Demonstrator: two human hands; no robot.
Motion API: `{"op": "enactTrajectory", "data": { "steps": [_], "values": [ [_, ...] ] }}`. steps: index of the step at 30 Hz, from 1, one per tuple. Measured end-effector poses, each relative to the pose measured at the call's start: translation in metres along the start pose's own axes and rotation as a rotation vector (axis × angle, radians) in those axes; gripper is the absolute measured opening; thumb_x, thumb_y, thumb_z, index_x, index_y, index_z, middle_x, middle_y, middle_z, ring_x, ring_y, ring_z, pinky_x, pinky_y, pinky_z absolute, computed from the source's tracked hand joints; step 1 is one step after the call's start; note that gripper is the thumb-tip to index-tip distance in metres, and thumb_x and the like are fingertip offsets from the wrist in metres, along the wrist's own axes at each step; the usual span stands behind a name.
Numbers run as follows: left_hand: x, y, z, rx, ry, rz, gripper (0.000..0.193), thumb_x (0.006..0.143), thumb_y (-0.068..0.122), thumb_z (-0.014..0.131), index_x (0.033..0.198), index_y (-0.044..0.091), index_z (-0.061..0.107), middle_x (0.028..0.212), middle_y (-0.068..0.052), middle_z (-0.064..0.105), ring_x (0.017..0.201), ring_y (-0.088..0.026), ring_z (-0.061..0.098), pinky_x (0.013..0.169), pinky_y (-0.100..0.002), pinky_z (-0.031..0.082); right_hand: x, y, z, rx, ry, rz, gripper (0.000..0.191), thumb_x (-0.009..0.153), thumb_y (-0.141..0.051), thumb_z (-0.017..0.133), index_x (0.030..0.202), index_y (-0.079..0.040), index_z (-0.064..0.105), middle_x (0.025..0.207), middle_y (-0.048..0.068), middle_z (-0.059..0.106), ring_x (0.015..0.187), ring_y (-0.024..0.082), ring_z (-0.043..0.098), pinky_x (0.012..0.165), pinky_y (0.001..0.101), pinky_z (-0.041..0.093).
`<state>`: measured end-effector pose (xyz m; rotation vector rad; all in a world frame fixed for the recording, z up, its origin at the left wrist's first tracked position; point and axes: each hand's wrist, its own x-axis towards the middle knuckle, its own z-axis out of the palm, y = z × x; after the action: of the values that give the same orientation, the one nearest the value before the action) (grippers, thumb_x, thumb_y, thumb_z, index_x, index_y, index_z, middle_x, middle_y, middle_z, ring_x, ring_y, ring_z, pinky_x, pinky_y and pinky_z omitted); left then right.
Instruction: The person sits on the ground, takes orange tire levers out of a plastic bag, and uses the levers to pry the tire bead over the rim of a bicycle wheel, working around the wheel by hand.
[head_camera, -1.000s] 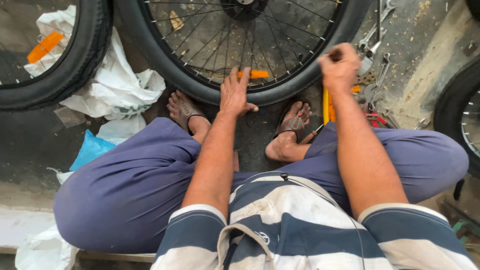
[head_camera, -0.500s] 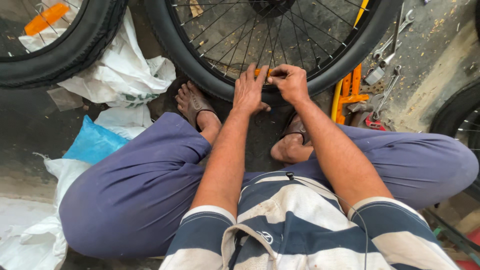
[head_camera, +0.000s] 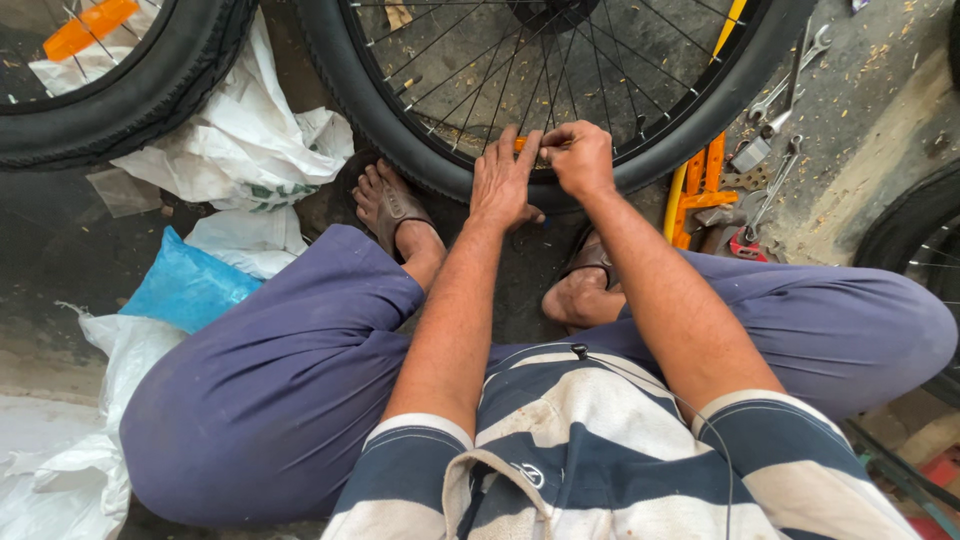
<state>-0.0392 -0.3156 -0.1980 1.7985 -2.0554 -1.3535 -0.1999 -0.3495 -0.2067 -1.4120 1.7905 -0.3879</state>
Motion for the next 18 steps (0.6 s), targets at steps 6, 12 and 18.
{"op": "enactTrajectory", "data": {
  "steps": [6,12,18],
  "values": [
    [-0.001,0.002,-0.001,0.006,0.025,0.017,0.135,0.040,0.024,0.104,0.153,0.023,0.031,0.157,-0.015,0.028,0.141,-0.041,0.035,0.111,-0.052,0.037,-0.015,-0.032,-0.007,-0.321,0.141,-0.173,0.018,0.074,-0.014,0.085,0.089,-0.008,0.077,0.088,0.015,0.073,0.080,0.039,0.070,0.068,0.0474,0.054],
    [0.001,0.000,0.002,0.009,0.029,0.023,0.134,0.040,0.025,0.103,0.154,0.022,0.032,0.157,-0.016,0.029,0.140,-0.041,0.037,0.109,-0.053,0.038,0.009,-0.039,-0.019,-0.405,-0.150,0.018,0.022,0.081,-0.026,0.079,0.101,-0.017,0.081,0.090,0.016,0.074,0.085,0.040,0.070,0.076,0.0504,0.055],
    [0.003,-0.002,0.008,0.028,0.007,0.012,0.136,0.039,0.026,0.104,0.154,0.020,0.031,0.155,-0.019,0.029,0.139,-0.044,0.036,0.109,-0.055,0.037,0.018,-0.013,-0.012,-0.387,-0.180,0.017,0.022,0.080,-0.026,0.080,0.099,-0.015,0.081,0.089,0.017,0.074,0.086,0.039,0.070,0.077,0.0494,0.056]
  ]
}}
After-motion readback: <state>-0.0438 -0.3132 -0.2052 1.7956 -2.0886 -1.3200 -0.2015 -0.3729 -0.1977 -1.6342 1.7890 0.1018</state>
